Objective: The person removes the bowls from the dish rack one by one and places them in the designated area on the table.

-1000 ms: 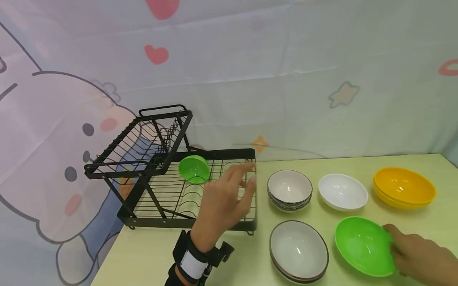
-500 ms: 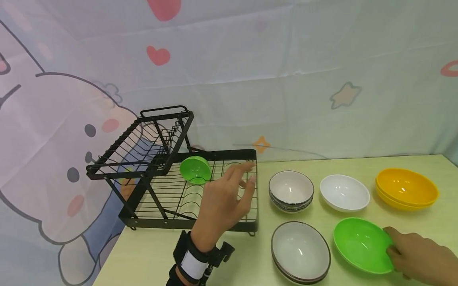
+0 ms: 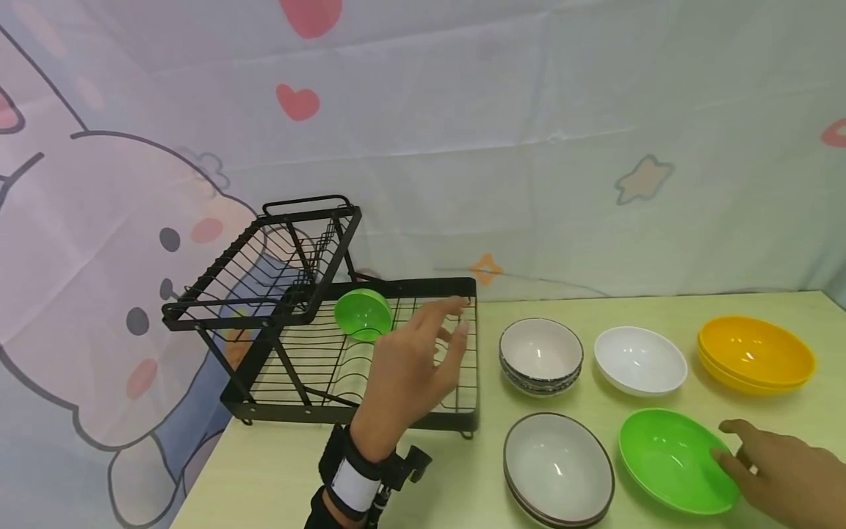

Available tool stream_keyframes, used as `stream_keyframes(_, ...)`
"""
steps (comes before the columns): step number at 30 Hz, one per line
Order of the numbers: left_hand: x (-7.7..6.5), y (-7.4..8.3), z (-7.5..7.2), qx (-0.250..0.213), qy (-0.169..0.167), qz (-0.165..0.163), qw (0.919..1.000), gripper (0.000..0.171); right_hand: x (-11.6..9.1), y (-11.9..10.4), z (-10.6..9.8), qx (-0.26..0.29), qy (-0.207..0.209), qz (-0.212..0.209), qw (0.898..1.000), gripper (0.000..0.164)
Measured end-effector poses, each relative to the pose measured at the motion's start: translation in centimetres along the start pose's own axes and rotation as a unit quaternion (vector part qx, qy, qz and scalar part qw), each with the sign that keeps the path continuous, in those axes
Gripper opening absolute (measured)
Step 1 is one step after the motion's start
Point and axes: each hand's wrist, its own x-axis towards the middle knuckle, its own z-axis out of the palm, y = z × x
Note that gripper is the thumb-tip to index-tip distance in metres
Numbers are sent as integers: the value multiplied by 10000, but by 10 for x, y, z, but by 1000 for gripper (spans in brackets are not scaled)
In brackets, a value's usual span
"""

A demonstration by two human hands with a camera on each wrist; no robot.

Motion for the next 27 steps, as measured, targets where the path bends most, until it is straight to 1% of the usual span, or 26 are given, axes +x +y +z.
stream_keyframes(3, 0, 0, 1, -35, -18, -53, 10000, 28, -4, -3, -2, -101, 363, -5, 9993, 49)
stream_keyframes(7, 0, 0, 3, 18, -37, -102, 9999, 28, -10, -9, -5, -206, 734, -63, 9971, 46)
stream_keyframes(13, 0, -1, 4, 109, 8, -111, 9999, 28, -15, -17, -8, -258, 1139, -241, 9929, 46)
stream_keyframes(19, 3, -6, 8, 138, -36, -75, 9999, 28, -18, -21, -13, -200, 1240, -269, 9917, 49)
stream_keyframes(25, 5, -15, 13, 216, -285, -211, 9991, 28, -21, -27, -16, -179, 1270, -408, 9909, 47)
stream_keyframes(27, 4, -17, 14, 284, -371, -235, 9986, 28, -22, -29, -18, -212, 1223, -386, 9915, 47)
